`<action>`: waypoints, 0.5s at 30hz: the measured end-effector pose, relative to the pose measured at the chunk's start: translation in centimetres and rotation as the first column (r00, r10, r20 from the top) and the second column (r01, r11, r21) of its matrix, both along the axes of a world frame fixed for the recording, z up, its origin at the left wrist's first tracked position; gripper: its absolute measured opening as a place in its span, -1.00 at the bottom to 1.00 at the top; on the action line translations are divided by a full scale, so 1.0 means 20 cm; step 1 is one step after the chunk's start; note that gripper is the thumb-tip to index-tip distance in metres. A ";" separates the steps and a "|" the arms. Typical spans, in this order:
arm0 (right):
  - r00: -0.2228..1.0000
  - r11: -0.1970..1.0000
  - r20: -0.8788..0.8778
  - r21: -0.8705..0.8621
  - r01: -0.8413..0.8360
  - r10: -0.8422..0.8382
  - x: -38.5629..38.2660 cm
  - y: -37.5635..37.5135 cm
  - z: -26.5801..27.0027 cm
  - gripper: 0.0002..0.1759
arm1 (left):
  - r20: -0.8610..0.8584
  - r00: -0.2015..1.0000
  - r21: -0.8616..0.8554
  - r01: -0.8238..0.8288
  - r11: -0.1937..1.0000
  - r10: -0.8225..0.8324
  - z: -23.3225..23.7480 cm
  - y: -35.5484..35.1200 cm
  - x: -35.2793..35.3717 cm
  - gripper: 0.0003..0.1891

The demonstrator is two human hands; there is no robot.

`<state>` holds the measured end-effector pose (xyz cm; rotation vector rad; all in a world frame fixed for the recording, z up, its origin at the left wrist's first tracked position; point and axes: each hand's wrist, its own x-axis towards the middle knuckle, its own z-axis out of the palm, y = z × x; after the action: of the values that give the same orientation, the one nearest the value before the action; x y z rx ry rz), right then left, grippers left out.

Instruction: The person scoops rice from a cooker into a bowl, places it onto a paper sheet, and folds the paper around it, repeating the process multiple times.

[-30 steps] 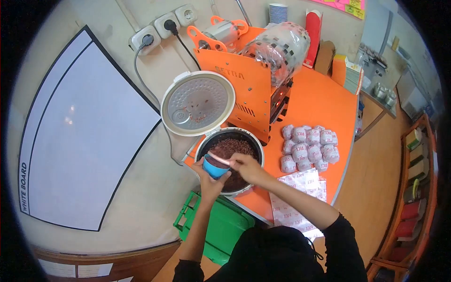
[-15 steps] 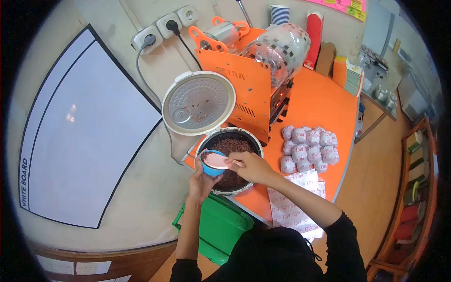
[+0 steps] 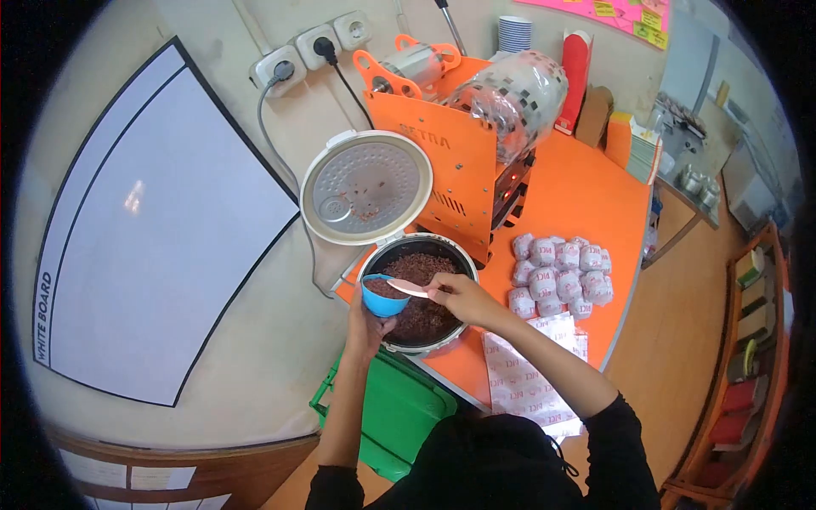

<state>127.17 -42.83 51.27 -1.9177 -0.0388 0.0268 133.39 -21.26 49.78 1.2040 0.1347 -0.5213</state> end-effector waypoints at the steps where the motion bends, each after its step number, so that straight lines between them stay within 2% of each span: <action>1: 0.991 0.998 0.130 0.058 -0.037 0.029 0.01 -0.01 -0.03 -0.75 | 0.005 0.990 -0.085 0.141 0.986 -0.141 -0.02 0.03 0.04 -0.32; 3: 0.983 0.995 0.154 -0.029 -0.098 0.101 -0.01 -0.03 0.05 -0.75 | 0.056 0.909 -0.242 0.413 0.878 -0.412 -0.10 0.10 0.15 -0.30; 6: 0.969 0.982 0.191 -0.137 -0.132 0.157 -0.05 -0.03 0.18 -0.75 | -0.083 0.970 -0.105 0.219 0.970 -0.228 0.15 -0.03 0.03 -0.31; 7: 0.965 0.977 0.202 -0.168 -0.135 0.168 -0.07 -0.02 0.22 -0.75 | -0.068 0.945 -0.191 0.301 0.934 -0.319 0.13 -0.02 0.04 -0.30; 9: 0.976 0.955 0.068 -0.231 -0.186 0.207 -0.08 0.00 0.29 -0.72 | -0.013 0.874 -0.352 0.450 0.821 -0.485 0.06 0.01 0.07 -0.30; 10: 0.975 0.941 0.000 -0.260 -0.215 0.222 -0.08 0.01 0.32 -0.71 | -0.036 0.915 -0.265 0.379 0.886 -0.402 0.08 -0.01 0.05 -0.29; 12: 0.980 0.951 0.040 -0.251 -0.180 0.196 -0.07 0.02 0.28 -0.72 | -0.057 0.974 -0.081 0.216 0.973 -0.221 0.12 -0.08 -0.03 -0.28; 15: 0.993 0.973 0.013 -0.200 -0.113 0.117 -0.10 0.07 0.29 -0.75 | 0.095 0.995 0.082 -0.004 0.997 -0.003 0.08 -0.11 -0.10 -0.32</action>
<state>125.25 -41.45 57.07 -2.1137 -0.1695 0.0881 131.37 -23.42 51.44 1.3070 0.0761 -0.4608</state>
